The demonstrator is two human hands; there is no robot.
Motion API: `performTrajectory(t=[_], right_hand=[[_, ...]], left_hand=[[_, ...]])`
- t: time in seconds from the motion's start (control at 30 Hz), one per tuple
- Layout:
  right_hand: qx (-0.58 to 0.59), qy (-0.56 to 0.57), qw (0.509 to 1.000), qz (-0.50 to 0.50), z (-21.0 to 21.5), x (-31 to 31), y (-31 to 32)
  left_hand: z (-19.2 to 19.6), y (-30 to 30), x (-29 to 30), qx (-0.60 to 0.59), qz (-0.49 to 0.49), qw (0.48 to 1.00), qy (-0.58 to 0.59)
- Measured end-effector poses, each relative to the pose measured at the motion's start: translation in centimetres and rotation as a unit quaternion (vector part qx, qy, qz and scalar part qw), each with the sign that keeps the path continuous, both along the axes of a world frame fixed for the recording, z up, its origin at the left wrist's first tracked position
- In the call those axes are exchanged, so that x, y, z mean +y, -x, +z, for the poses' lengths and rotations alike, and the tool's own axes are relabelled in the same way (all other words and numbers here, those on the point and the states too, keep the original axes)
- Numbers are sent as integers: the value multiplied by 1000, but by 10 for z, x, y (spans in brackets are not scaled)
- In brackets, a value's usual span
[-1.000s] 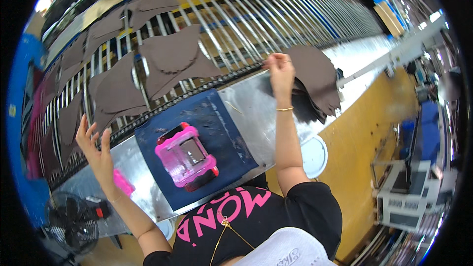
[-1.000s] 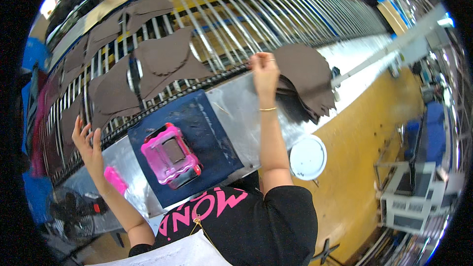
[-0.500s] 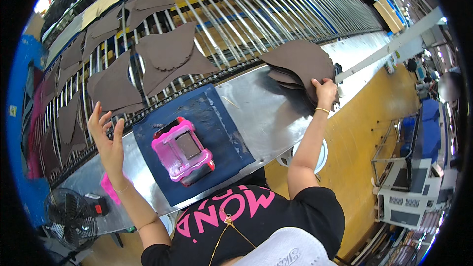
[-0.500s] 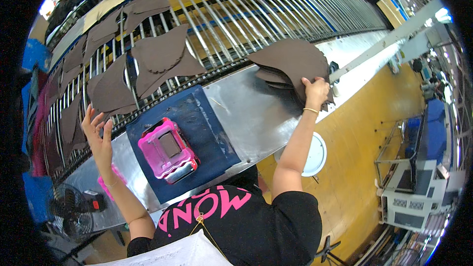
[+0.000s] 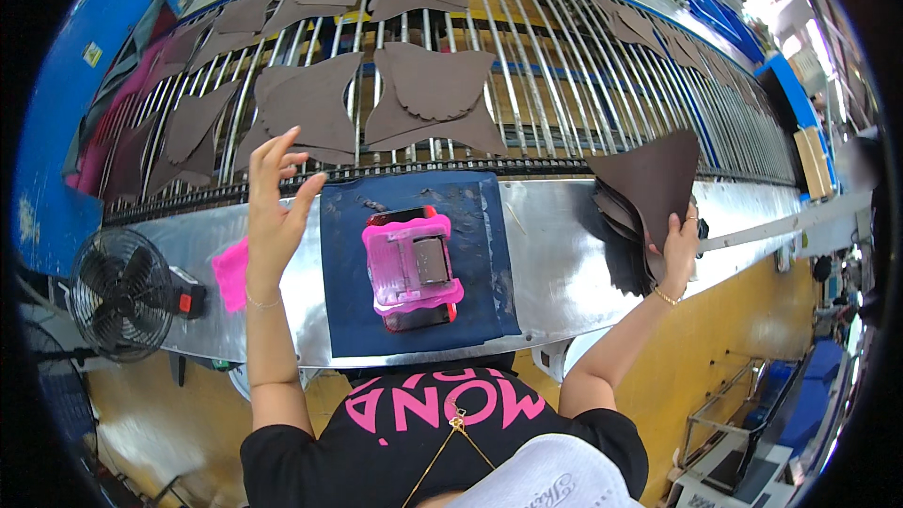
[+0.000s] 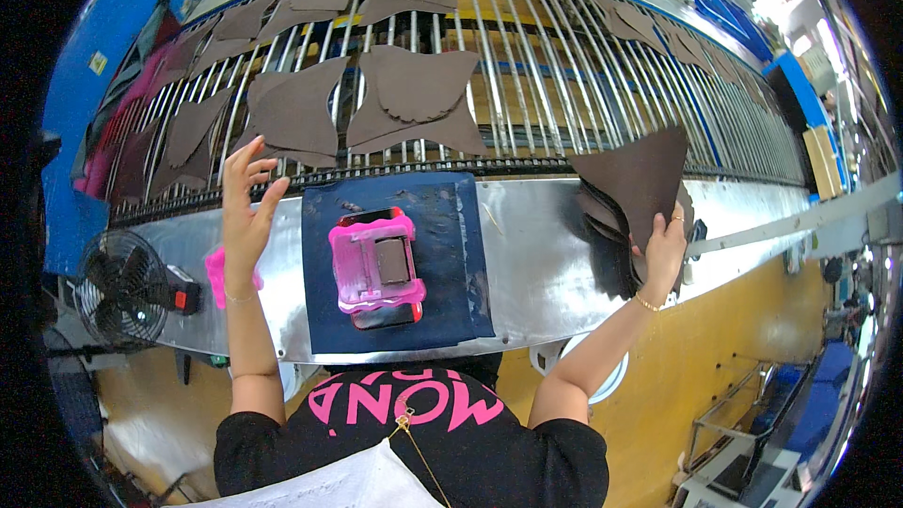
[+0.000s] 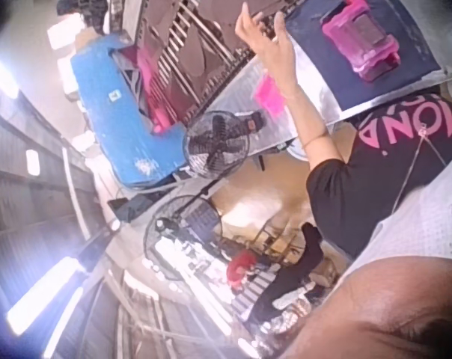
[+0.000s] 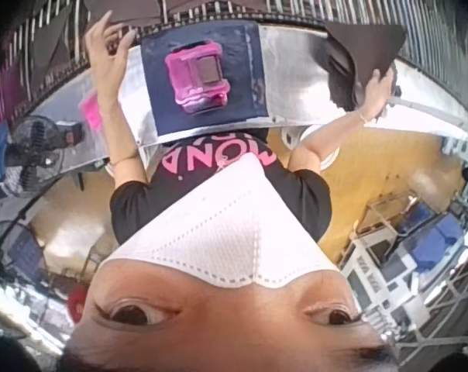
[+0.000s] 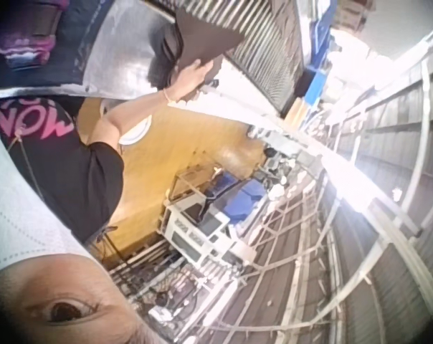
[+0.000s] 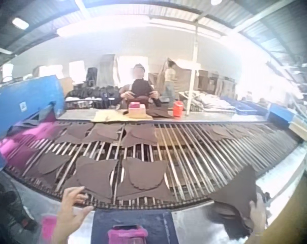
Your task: The person repeatedly picks up brown material pieces from a stack and places them onto a moving conveyor belt. The person handles the pieces one at a time, positioning them on the belt as it moves.
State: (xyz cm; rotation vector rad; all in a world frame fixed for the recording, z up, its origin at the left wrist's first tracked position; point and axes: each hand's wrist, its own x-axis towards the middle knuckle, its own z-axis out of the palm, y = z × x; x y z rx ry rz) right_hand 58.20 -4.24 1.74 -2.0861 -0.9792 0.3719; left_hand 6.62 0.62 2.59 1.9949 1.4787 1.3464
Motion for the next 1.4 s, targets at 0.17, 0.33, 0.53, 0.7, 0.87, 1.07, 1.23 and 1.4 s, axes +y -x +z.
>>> performTrajectory(t=[0.17, 0.33, 0.53, 0.7, 0.87, 1.07, 1.23, 1.4], right_hand=[[111, -214, 948, 208, 33, 14, 74], [201, -211, 873, 391, 23, 33, 163], [191, -172, 813, 523, 14, 40, 230], [27, -185, 805, 562, -12, 46, 251], [1, -185, 781, 596, -8, 39, 262], [-51, -191, 781, 593, -10, 33, 233], [-24, -130, 838, 529, -35, 14, 174], [-5, -49, 893, 447, -49, -18, 120]], left_hand=[[3, -22, 6, -6, -38, 999, -1], [5, -20, 4, -209, -77, 966, 130], [36, 45, -18, -249, 28, 967, 50], [53, 83, -47, -150, 61, 986, 33], [53, 100, -68, -102, 53, 990, 82], [35, 79, -75, -78, 34, 977, 196], [19, 27, -54, 37, -89, 971, 220], [-2, -21, -26, 140, -226, 964, 5]])
